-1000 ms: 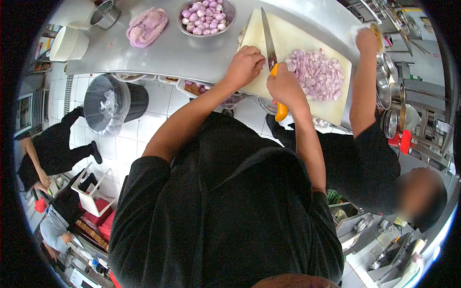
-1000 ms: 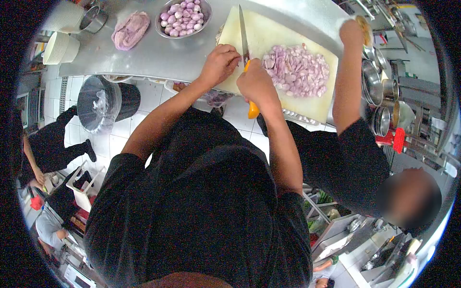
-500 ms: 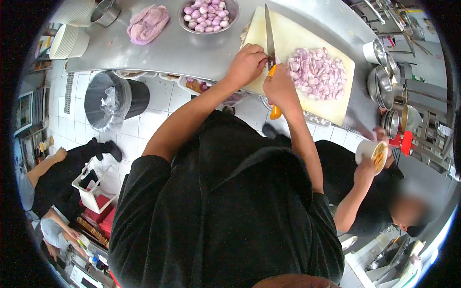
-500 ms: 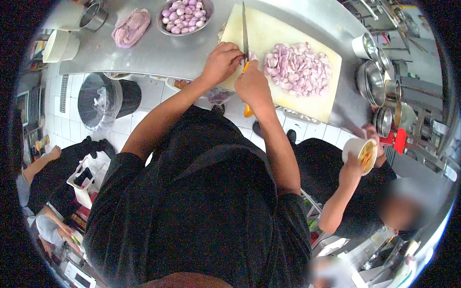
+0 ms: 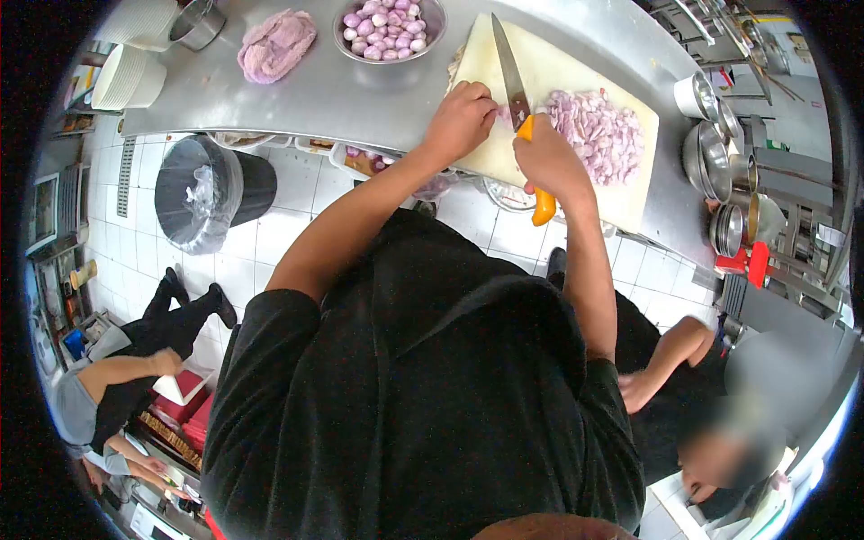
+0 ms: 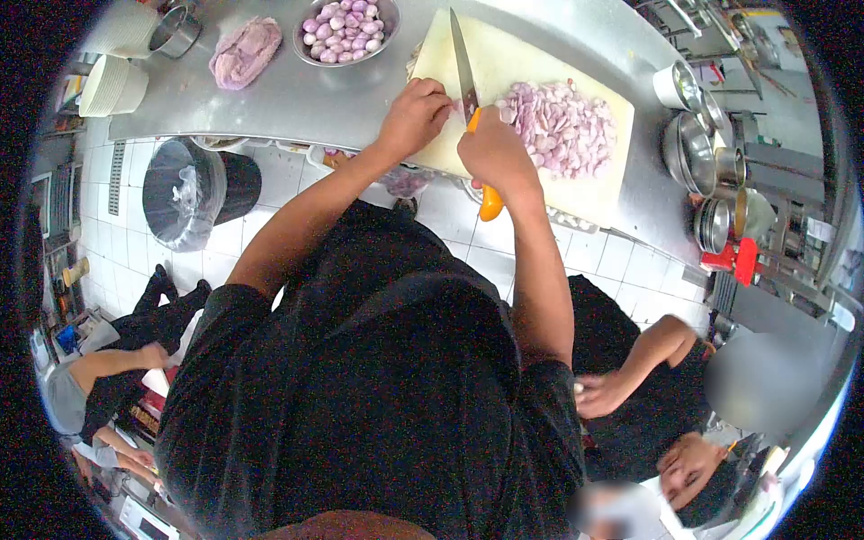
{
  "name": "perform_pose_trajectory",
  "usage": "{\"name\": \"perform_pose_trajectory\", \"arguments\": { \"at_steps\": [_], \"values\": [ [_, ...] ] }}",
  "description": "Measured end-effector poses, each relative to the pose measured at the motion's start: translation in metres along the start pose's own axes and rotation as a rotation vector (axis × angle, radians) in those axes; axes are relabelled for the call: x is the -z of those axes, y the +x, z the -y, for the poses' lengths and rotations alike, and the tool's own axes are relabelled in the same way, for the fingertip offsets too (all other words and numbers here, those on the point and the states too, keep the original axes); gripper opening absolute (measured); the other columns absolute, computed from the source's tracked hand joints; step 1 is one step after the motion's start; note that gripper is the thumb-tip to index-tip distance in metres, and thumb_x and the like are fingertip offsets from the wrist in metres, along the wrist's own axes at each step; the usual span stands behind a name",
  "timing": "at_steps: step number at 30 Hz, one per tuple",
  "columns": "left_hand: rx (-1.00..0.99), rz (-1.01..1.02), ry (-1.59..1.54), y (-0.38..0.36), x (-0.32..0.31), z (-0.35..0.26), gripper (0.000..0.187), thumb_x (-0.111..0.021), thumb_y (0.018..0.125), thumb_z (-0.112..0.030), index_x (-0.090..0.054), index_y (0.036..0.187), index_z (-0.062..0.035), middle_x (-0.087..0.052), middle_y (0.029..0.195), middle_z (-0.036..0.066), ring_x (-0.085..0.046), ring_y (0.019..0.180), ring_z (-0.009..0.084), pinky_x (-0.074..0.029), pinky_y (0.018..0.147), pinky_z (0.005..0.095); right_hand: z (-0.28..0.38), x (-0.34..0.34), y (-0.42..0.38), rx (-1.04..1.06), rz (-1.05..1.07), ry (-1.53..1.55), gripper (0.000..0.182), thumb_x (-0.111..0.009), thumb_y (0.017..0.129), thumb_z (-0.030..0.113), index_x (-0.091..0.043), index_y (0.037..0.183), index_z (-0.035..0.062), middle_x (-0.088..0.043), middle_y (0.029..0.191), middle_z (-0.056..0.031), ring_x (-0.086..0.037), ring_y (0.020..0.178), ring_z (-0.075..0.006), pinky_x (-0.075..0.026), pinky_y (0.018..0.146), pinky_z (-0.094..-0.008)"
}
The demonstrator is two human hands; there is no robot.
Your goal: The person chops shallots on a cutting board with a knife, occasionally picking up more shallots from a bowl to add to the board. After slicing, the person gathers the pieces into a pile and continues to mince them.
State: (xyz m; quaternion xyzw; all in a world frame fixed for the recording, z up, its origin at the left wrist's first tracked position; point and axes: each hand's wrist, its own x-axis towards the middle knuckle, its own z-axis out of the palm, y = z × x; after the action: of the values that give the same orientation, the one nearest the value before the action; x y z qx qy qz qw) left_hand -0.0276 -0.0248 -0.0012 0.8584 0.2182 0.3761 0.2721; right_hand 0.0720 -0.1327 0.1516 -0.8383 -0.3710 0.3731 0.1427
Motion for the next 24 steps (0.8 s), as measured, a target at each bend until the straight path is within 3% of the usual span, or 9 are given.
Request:
{"name": "perform_pose_trajectory", "arguments": {
  "at_steps": [5,8,14,24],
  "values": [
    [0.032,-0.012,-0.026,0.001,0.001,-0.003,0.005,-0.072,0.079,-0.006,-0.074,0.083,-0.0035,-0.062,0.091,0.008,-0.059,0.091,0.0287,-0.052,0.083,0.0381,-0.002,-0.004,0.003,-0.023,-0.038,-0.029,0.029,-0.049,0.093,0.015,-0.046,0.112,-0.0069,-0.065,0.081,-0.0224,-0.065,0.051,-0.0284,-0.052,0.052,-0.0414],
    [0.016,-0.034,-0.048,0.001,0.002,-0.003,0.012,-0.074,0.079,-0.005,-0.073,0.091,-0.0034,-0.063,0.094,0.010,-0.061,0.090,0.0308,-0.052,0.080,0.0401,-0.006,-0.011,0.006,0.005,-0.033,0.006,0.028,-0.049,0.094,0.014,-0.046,0.112,-0.0079,-0.065,0.082,-0.0237,-0.065,0.051,-0.0292,-0.053,0.050,-0.0416],
    [0.049,0.007,-0.044,0.004,0.004,-0.005,0.008,-0.073,0.080,-0.008,-0.075,0.087,-0.0043,-0.063,0.091,0.008,-0.061,0.092,0.0287,-0.052,0.083,0.0385,-0.016,-0.017,0.012,0.050,-0.036,0.030,0.027,-0.051,0.095,0.012,-0.045,0.111,-0.0087,-0.065,0.082,-0.0249,-0.066,0.051,-0.0304,-0.053,0.048,-0.0410],
    [0.047,-0.008,-0.061,0.004,0.002,-0.003,0.013,-0.074,0.080,-0.009,-0.073,0.092,-0.0051,-0.062,0.094,0.009,-0.061,0.090,0.0301,-0.052,0.079,0.0402,-0.017,-0.020,0.010,0.081,-0.030,0.028,0.026,-0.048,0.093,0.009,-0.041,0.109,-0.0102,-0.064,0.073,-0.0276,-0.065,0.051,-0.0334,-0.053,0.050,-0.0441]
  ]
}}
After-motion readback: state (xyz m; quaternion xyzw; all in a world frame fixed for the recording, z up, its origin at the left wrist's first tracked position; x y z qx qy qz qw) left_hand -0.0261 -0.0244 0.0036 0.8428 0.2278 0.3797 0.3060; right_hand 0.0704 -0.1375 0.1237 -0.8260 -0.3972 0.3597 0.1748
